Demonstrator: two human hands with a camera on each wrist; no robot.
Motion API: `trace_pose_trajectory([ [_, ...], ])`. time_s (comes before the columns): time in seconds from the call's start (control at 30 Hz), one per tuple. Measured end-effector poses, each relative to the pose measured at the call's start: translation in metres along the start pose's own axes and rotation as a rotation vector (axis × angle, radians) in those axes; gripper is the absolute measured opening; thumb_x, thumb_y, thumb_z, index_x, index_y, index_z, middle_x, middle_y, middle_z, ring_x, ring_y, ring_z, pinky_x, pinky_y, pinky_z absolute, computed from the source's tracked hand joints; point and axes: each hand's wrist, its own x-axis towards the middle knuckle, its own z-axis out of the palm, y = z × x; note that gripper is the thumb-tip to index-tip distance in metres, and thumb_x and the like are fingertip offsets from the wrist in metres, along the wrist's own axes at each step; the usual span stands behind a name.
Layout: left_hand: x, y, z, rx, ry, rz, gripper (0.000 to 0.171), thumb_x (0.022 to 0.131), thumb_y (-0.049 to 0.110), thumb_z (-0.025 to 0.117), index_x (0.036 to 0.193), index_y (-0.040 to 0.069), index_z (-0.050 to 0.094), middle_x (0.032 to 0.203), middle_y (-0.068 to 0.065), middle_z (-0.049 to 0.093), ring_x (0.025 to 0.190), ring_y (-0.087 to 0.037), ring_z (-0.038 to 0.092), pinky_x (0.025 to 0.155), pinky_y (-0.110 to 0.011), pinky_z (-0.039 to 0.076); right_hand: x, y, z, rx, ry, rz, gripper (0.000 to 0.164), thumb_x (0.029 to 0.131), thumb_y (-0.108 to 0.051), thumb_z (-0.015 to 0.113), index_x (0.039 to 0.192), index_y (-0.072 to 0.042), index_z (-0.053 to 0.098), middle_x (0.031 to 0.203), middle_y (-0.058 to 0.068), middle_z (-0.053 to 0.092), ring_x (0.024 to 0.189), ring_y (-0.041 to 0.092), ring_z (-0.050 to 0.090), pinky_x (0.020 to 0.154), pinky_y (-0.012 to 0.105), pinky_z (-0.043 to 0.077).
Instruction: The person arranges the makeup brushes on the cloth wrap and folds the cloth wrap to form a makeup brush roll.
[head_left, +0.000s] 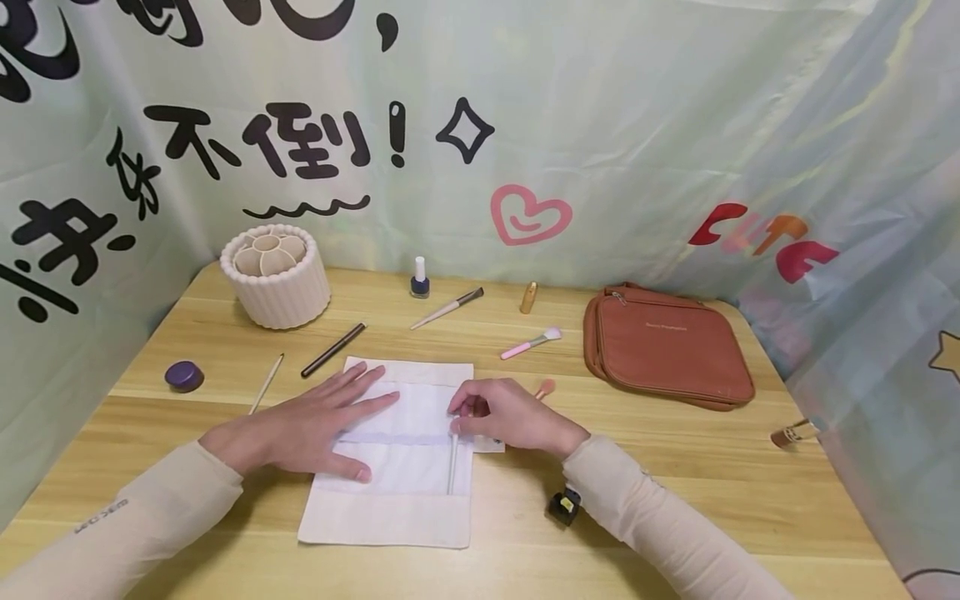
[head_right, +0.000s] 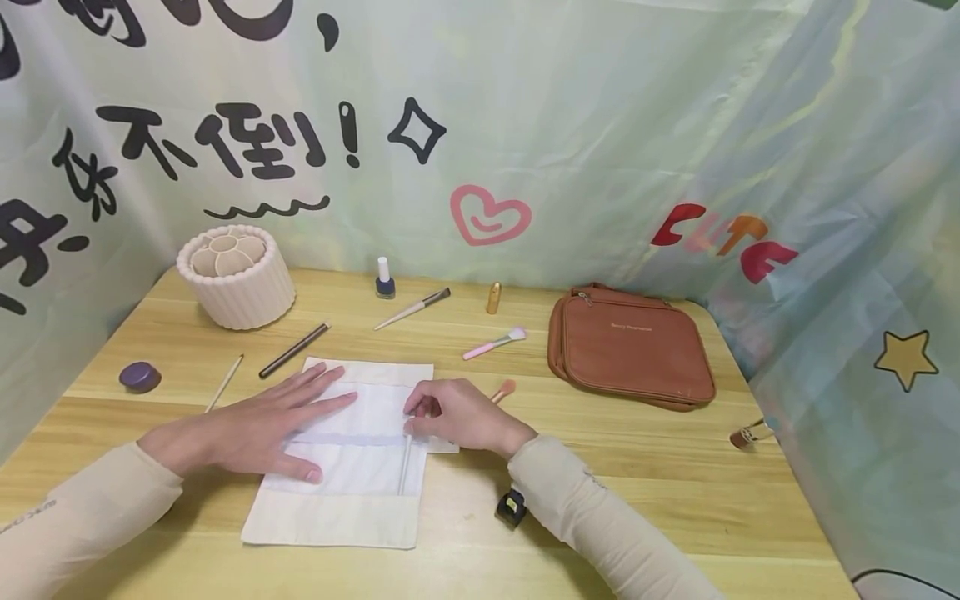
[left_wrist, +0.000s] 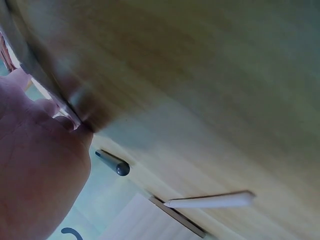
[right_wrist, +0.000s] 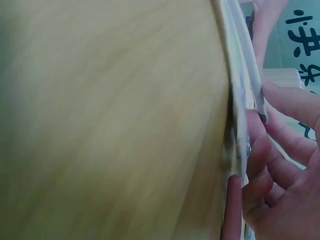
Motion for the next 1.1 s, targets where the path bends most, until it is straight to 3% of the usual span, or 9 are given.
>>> trace_pose_trajectory([
  [0.23,0.001,-0.001,-0.001,0.004,-0.01,-0.007,0.102,0.094,0.077,0.066,0.173,0.021,0.032,0.184,-0.019,0.007,0.168,-0.052,0.004,0.132,-0.073,0.014,0.004,-0.002,-0.008,0.139,0.012,0.047,0.02,0.104,-0.014,0.076,0.122,-0.009,0.072,0.102,0.001,0.072,0.094,0.013,0.065,0.084,0.024,0.053],
  [0.47,0.002,-0.001,-0.003,0.007,-0.005,0.003,0.102,0.095,0.077,0.066,0.173,0.021,0.032,0.183,-0.02,0.007,0.168,-0.052,0.005,0.132,-0.072,0.014,0.008,0.003,-0.031,0.272,0.205,0.214,0.03,0.109,-0.021,0.068,0.136,-0.009,0.071,0.115,0.009,0.072,0.103,0.024,0.066,0.09,0.035,0.057],
  [0.6,0.002,0.0,-0.003,0.001,0.004,0.011,0.101,0.095,0.075,0.067,0.173,0.02,0.033,0.183,-0.021,0.009,0.167,-0.053,0.006,0.131,-0.074,0.015,0.01,0.005,-0.04,0.316,0.317,0.225,0.034,0.112,-0.021,0.062,0.143,-0.009,0.069,0.116,0.015,0.072,0.109,0.034,0.068,0.092,0.041,0.057],
  [0.87,0.002,0.0,-0.003,-0.001,-0.01,-0.002,0.101,0.095,0.075,0.067,0.173,0.021,0.032,0.184,-0.019,0.007,0.168,-0.051,0.004,0.132,-0.072,0.014,0.016,0.009,-0.051,0.258,0.347,0.213,0.04,0.115,-0.017,0.055,0.154,-0.006,0.062,0.132,0.02,0.07,0.121,0.035,0.071,0.108,0.05,0.058],
  [1.1,0.0,0.001,-0.003,-0.009,-0.01,0.01,0.101,0.095,0.075,0.067,0.173,0.02,0.032,0.183,-0.02,0.008,0.167,-0.053,0.006,0.131,-0.074,0.015,0.019,0.012,-0.051,0.093,0.267,0.166,0.043,0.115,-0.014,0.055,0.157,-0.005,0.057,0.141,0.018,0.07,0.117,0.027,0.067,0.101,0.044,0.057],
])
